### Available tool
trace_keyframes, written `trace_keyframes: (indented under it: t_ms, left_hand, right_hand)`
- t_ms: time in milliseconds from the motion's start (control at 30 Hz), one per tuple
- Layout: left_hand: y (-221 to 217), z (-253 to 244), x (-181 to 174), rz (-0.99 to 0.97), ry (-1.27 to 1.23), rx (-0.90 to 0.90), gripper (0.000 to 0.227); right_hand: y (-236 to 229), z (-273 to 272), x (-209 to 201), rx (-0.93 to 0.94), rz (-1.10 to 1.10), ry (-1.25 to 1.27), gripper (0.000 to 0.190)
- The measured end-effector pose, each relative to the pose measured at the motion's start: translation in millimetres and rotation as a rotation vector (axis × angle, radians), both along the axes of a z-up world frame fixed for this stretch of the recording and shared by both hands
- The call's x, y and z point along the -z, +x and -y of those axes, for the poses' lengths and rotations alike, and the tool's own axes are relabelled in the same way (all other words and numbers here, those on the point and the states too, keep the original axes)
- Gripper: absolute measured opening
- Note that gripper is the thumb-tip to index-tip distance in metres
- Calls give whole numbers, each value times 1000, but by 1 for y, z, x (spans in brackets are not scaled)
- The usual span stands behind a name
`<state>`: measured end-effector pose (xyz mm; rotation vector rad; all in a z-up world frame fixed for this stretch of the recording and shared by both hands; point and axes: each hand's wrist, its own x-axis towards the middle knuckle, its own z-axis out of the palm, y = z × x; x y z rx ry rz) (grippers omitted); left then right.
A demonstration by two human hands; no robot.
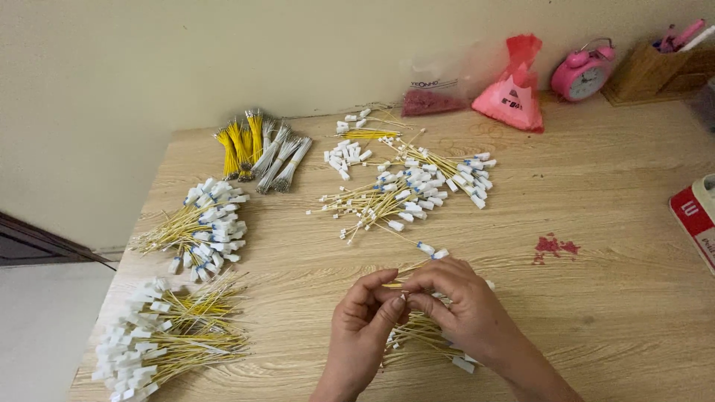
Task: Picking up individual cables with connectors and grouping them into organized bundles on a table.
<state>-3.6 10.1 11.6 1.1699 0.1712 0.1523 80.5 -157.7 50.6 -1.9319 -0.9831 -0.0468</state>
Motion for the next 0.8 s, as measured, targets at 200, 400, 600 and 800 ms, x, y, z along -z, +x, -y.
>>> trace_keyframes:
  t_ms: [200,400,600,800]
  left_hand:
    - [0,-2,3,10,-5,48,38]
    - [4,-4,-6,16,-20,72,42]
    - [-2,-13,-1,92,31,150,43]
    - [-5,-15,6,37,43,170,40]
  right_hand:
    - [-1,3,11,-13,-178,61,12]
    - [6,12,-1,-154,-251,119,15]
    - [-1,12,9,-85,-276,59,14]
    - [-5,-5,7,6,-279,-108,18]
